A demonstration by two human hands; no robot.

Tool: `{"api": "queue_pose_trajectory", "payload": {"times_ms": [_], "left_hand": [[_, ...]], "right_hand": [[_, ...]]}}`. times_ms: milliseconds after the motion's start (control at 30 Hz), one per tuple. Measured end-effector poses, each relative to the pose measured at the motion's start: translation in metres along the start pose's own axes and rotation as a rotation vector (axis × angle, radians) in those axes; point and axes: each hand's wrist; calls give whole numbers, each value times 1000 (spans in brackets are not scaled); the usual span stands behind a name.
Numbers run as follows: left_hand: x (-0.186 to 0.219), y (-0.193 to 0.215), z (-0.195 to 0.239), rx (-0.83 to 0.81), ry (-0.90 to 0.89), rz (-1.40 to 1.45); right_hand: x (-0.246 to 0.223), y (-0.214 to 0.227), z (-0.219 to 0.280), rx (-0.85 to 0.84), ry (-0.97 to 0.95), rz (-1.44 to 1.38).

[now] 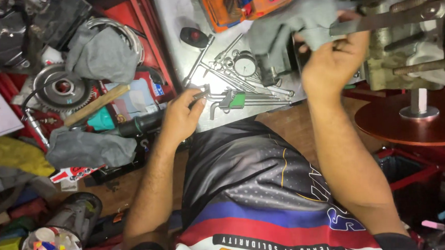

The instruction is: Adjusting valve clearances on a motorcycle engine using a wrench and feeler gauge

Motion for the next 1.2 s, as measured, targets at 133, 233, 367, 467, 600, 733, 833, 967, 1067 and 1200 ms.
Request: {"api": "queue_pose_trajectory", "payload": {"times_ms": [133, 233, 367, 467, 600, 733, 833, 967, 1067, 1200], "left_hand": [[2, 2, -8, 2, -11, -15], [2, 1, -13, 6, -87, -31], [9, -1, -15, -10, -130, -9], [8, -1, -14, -22, -180, -16], [25, 4, -16, 4, -107, -25], [19, 1, -14, 48, -117, -25], [24, -2, -15, 59, -145, -28], [23, -11, -17, 69, -215, -44], [36, -17, -16, 86, -211, -14], [52, -24, -9, 102, -236, -25]], "right_hand": [[-2, 0, -3, 40, 165, 33], [8, -1, 0, -3, 218, 66], [-23, 4, 10, -676, -60, 399], [-28, 10, 23, -925, -194, 561], [-15, 42, 55, -807, -89, 505], [35, 111, 95, -601, -138, 641], [71, 171, 113, -422, -235, 738], [142, 262, 113, -73, -267, 738], [138, 288, 93, -103, -329, 681], [148, 327, 62, -152, -456, 582]]}}
Point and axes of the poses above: each hand's wrist, its own z-axis away from the middle knuckle, its own y-axis out of the back of the hand, x = y × z, and after that the axes turned 1 degree about y, right-handed
